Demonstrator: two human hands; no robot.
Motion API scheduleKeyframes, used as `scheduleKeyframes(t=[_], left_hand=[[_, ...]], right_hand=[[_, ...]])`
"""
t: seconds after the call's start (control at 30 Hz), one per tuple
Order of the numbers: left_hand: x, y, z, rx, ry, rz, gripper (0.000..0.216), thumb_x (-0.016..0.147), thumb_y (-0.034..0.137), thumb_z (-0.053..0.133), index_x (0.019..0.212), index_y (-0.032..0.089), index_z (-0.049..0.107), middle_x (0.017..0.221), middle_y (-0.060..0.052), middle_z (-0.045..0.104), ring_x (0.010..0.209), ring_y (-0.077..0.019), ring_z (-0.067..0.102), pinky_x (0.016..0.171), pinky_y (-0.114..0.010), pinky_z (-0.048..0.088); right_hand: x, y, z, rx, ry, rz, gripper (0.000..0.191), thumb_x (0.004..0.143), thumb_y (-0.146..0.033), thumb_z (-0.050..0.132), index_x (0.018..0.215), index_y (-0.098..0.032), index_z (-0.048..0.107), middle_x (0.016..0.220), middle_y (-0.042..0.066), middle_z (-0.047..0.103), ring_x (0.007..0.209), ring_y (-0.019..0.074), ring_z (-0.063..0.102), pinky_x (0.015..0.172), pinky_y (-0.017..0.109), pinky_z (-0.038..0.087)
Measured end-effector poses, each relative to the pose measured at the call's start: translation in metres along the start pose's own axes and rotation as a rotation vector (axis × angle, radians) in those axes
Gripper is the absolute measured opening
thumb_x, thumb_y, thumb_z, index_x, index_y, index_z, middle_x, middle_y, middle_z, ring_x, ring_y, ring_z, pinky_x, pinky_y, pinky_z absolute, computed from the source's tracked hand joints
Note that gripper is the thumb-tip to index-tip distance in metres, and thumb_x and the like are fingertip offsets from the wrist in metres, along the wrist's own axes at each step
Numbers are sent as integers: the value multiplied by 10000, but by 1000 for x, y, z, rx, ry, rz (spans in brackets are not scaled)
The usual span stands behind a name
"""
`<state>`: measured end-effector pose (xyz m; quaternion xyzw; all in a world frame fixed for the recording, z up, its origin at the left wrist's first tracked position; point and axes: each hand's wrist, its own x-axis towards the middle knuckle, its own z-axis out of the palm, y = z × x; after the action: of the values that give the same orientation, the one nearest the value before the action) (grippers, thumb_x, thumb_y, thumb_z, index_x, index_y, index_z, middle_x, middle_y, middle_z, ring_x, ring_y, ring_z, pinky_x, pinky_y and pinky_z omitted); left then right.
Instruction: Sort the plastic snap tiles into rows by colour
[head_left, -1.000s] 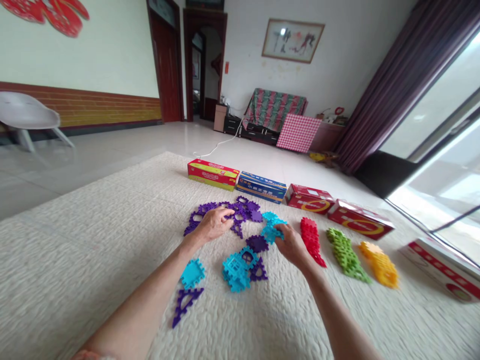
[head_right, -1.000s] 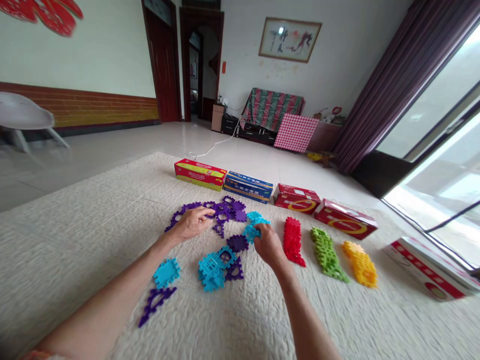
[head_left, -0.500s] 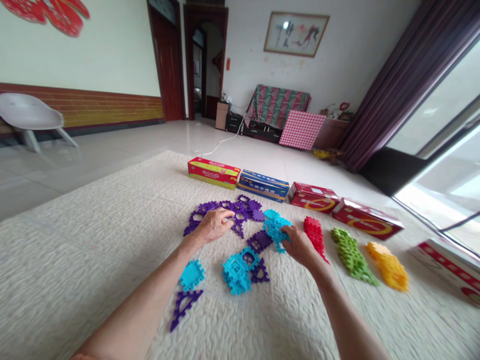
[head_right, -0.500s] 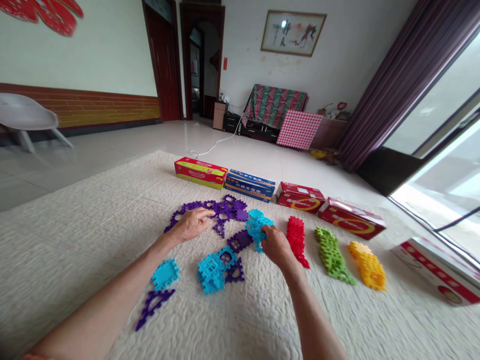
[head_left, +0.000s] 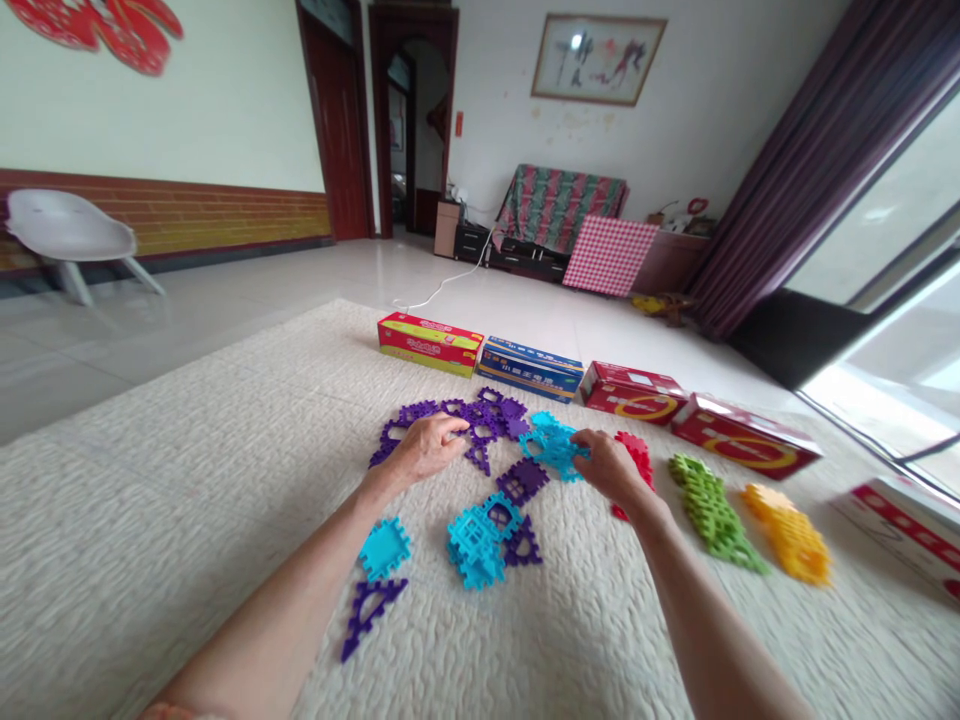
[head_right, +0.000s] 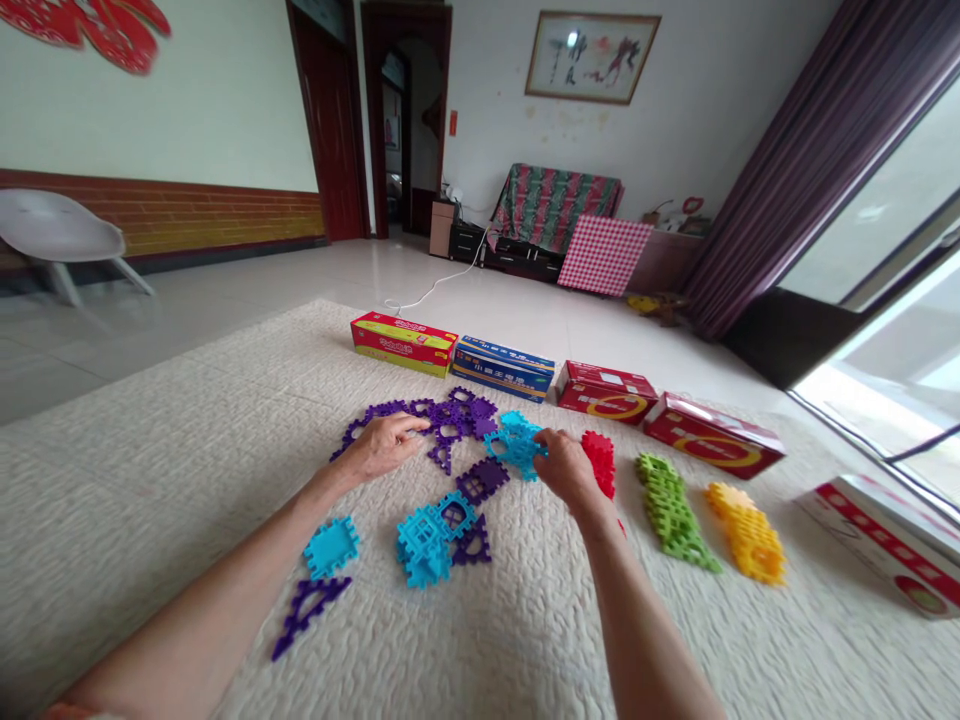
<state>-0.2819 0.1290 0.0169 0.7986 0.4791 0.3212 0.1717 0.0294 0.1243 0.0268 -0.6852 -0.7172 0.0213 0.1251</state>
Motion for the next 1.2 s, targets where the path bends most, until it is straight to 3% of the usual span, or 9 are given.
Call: scheduleKeyframes(t=[0.17,0.33,0.43,0.53,0.67,0.83,0.93,1.03,1.2], left_hand=[[1,-3,-1,25,8,17,336,791,192,524,1085,157,681,1062,-89,697,829,-153,668,798,-258,515],[-1,2,-2,68,8,33,308,795,195,518,1045,175,697,1007,-74,719,861,-165,665,802,-266,503],[-7,7,-3,74,-25,68,294,815,209,492,1016,182,705,977,-61,726,849,-156,660,800,-254,488],[-19,10,-8,55,-133,69,319,810,211,474,1036,181,697,973,-45,722,840,-150,653,777,-234,477],[-40,9,-25,85,-353,2,410,755,250,535,1142,176,650,962,-45,707,820,-167,638,749,-247,473],[-65,14,-53,262,-566,17,671,639,392,679,1271,211,549,1120,-65,643,1026,-243,581,874,-309,445],[-78,20,-63,395,-580,-34,678,607,368,700,1251,213,554,1040,-57,647,975,-247,585,858,-319,449],[-87,23,-63,477,-553,-53,523,620,254,657,1138,196,619,963,-54,655,895,-225,590,809,-295,457],[-85,16,-51,384,-490,-36,281,622,124,562,866,180,690,768,-37,663,753,-185,591,714,-249,442]], right_hand=[[-12,-4,-8,-33,112,53,381,757,-192,544,1130,-157,616,1128,147,588,945,255,588,794,340,440],[-44,-30,-1,188,309,-139,247,841,-215,469,1028,-170,624,1015,101,630,889,208,609,820,332,462],[-71,-59,6,351,222,-360,208,866,-271,491,1025,-195,602,1017,80,639,917,186,616,844,319,471],[-95,-86,12,356,72,-504,381,815,-343,584,1163,-195,543,1218,124,569,1118,244,544,941,398,441],[-109,-105,21,228,-46,-468,700,673,-427,715,1284,-187,470,1399,180,409,1233,356,436,961,535,404],[-113,-118,31,183,-120,-409,785,645,-451,734,1322,-172,451,1430,201,367,1278,401,372,967,576,382],[-112,-126,36,225,-83,-425,728,656,-383,736,1299,-163,474,1381,193,428,1250,369,416,974,524,399],[-107,-133,42,289,-23,-469,642,675,-319,724,1251,-140,503,1301,179,501,1191,316,474,981,453,410],[-91,-141,52,358,68,-436,545,690,-263,693,1194,-142,524,1184,137,583,1115,274,514,968,409,413]])
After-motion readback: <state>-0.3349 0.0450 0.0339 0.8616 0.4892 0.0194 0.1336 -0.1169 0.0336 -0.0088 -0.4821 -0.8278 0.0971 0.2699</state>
